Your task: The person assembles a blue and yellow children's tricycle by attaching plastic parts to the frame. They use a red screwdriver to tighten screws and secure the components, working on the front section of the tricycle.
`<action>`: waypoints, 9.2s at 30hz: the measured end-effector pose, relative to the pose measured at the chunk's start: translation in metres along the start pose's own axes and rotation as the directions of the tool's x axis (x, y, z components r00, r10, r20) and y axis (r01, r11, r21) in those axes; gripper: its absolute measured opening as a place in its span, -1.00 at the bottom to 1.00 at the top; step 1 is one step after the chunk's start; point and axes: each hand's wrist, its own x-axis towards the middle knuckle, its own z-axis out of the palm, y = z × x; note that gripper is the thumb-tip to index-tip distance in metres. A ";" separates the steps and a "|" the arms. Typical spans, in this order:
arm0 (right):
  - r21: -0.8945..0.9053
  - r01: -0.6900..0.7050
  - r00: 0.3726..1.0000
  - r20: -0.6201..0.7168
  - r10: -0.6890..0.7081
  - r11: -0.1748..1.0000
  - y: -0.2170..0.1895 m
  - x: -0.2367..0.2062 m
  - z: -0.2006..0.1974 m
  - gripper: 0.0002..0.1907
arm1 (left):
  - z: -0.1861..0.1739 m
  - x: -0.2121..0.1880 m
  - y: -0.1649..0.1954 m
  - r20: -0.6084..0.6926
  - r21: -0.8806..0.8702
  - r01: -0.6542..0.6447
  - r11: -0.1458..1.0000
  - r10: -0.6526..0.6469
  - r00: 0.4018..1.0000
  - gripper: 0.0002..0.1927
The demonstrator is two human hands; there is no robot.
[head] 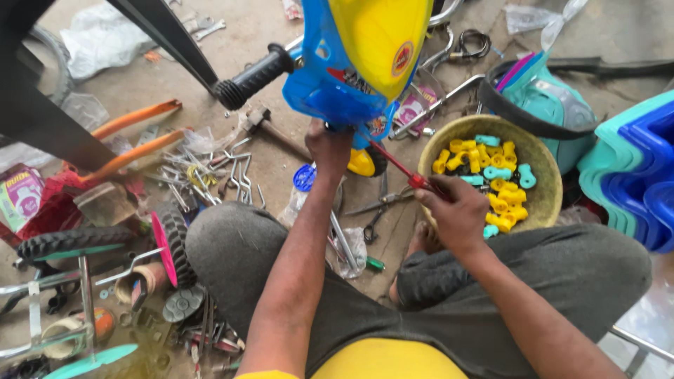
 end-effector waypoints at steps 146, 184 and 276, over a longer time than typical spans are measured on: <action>0.453 -0.168 0.983 0.014 0.182 0.876 0.021 0.157 -0.024 -0.82 | 0.084 0.029 0.093 0.673 -0.552 0.541 0.634 -0.044 0.738 -0.56; -0.048 0.303 0.917 -0.257 -0.305 0.952 -0.019 0.140 0.031 -0.90 | 0.028 0.036 0.103 0.533 -0.377 0.468 0.799 -0.226 0.815 -0.72; -0.239 0.247 0.958 0.204 -0.200 0.939 0.010 0.019 -0.020 -0.47 | 0.016 0.006 0.017 0.079 -0.024 0.086 0.996 -0.084 0.993 -0.66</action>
